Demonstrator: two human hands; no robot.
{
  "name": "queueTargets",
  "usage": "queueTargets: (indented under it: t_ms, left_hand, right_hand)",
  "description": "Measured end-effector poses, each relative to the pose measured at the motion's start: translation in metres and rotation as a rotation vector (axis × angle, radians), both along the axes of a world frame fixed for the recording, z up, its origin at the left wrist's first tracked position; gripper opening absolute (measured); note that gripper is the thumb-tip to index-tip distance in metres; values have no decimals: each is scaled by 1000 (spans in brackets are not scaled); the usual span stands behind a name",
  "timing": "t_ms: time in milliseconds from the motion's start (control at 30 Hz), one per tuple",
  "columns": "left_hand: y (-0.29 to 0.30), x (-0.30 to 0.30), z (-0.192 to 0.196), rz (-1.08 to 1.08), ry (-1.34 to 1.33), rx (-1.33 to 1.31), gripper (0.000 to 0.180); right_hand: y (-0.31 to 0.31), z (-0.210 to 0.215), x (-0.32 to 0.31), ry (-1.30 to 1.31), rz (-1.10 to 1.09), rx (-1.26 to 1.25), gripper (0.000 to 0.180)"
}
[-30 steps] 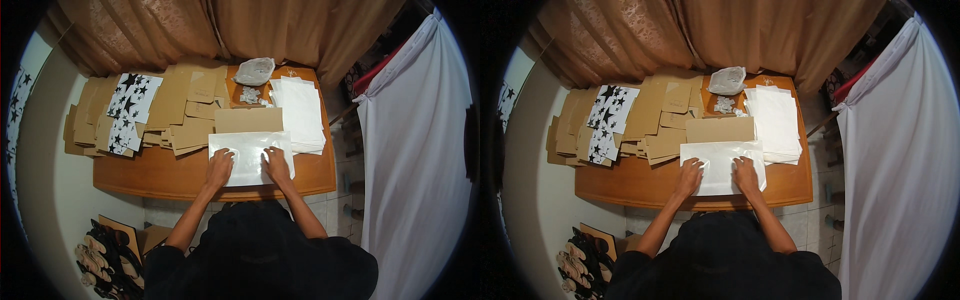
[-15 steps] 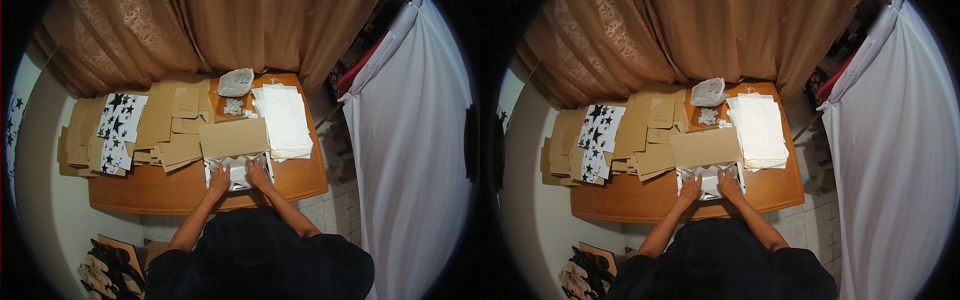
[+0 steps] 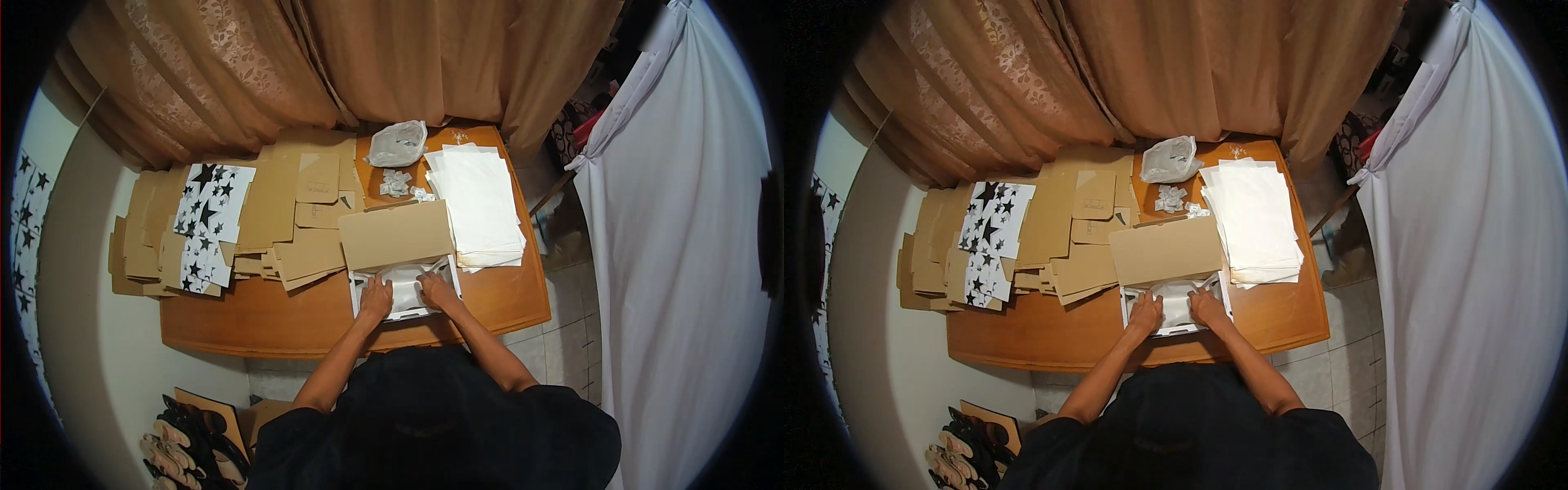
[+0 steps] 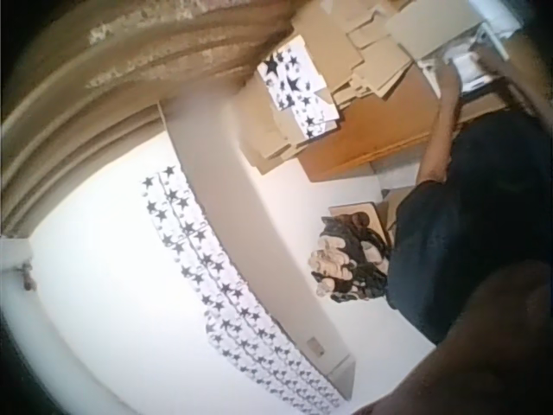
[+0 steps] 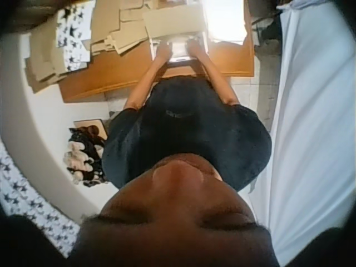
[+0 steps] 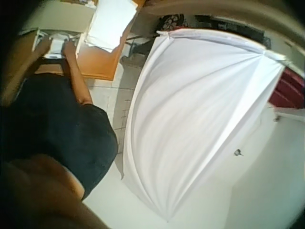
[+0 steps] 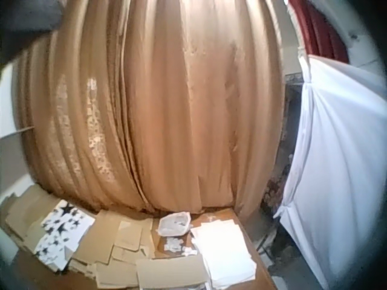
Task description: Assembling cardboard shoe boxes and packing shoes into them.
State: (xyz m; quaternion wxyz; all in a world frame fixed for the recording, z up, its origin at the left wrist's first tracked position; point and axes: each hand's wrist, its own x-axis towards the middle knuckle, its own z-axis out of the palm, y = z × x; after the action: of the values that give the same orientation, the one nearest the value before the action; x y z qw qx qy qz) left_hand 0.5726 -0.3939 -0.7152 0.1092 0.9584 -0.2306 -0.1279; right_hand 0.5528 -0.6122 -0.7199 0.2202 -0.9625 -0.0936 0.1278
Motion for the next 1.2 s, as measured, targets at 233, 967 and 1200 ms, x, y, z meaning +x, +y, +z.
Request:
queueTargets:
  t_ms: [233,967,1200]
  left_hand:
    - [2,-3,48,86,373,35,49]
    - [-3,-1,10,211,638,136,87]
    - [6,4,10,181,500,72,87]
  right_hand:
    - [8,30,0,345,65,-182,46]
    - [15,17,3,324,-165,-103,64]
    - [20,18,-1,5,-132,-115,60]
